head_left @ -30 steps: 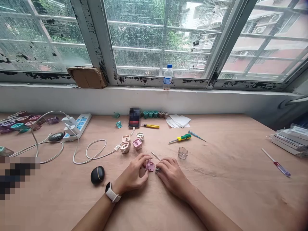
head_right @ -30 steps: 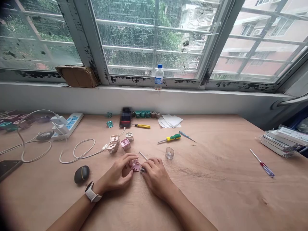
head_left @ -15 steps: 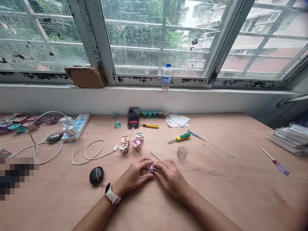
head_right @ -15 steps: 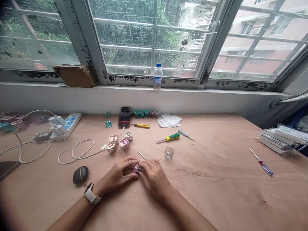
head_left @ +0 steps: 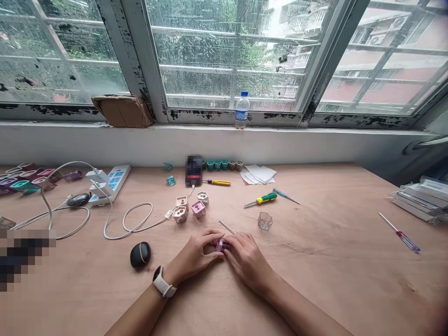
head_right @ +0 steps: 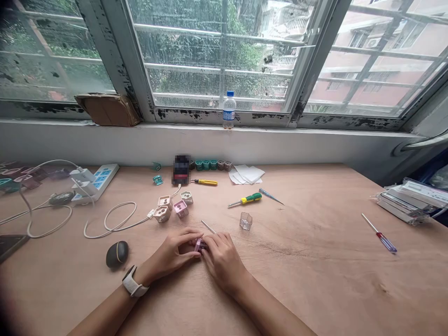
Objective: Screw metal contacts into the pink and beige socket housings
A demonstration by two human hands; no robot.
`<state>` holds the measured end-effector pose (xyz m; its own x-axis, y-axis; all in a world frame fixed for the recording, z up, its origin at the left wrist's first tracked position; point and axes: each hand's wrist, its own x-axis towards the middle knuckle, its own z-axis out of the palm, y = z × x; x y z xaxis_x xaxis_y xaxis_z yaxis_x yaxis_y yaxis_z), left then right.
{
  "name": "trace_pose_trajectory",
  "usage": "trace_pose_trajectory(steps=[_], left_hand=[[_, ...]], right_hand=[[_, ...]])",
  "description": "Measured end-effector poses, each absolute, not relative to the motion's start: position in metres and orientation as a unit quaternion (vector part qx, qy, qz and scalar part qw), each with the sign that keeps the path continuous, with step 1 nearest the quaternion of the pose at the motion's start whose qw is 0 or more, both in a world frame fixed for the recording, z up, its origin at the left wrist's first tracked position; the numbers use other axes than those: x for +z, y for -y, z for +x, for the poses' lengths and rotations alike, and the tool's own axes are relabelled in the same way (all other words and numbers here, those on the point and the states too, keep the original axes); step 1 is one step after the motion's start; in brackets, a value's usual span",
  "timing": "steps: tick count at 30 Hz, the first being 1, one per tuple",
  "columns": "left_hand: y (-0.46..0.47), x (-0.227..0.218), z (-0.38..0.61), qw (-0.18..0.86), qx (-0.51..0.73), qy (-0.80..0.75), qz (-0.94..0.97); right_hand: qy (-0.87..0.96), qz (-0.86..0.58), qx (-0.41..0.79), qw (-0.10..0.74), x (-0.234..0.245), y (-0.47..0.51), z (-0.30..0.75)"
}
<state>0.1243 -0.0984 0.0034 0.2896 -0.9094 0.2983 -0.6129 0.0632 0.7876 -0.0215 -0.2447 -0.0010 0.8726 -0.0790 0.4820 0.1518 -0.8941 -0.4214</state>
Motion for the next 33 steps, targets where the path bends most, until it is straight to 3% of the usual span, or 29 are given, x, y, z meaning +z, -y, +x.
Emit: trace_pose_trajectory(steps=[11, 17, 22, 25, 33], left_hand=[[0.098, 0.004, 0.124, 0.453, -0.148, 0.582, 0.659], [0.099, 0.010, 0.120, 0.503, -0.040, 0.571, 0.648], [0.099, 0.010, 0.109, 0.519, 0.015, 0.569, 0.638], [0.099, 0.006, 0.104, 0.515, 0.030, 0.575, 0.636], [0.099, 0.000, 0.103, 0.509, 0.032, 0.587, 0.628]], right_hand=[[-0.004, -0.936, -0.245, 0.251, 0.002, 0.252, -0.021], [-0.086, -0.834, -0.301, 0.455, 0.011, 0.256, -0.024], [-0.097, -0.766, -0.131, 0.622, 0.016, 0.252, -0.022], [-0.092, -0.770, -0.080, 0.627, 0.017, 0.248, -0.021], [-0.105, -0.809, -0.129, 0.563, 0.019, 0.248, -0.024]])
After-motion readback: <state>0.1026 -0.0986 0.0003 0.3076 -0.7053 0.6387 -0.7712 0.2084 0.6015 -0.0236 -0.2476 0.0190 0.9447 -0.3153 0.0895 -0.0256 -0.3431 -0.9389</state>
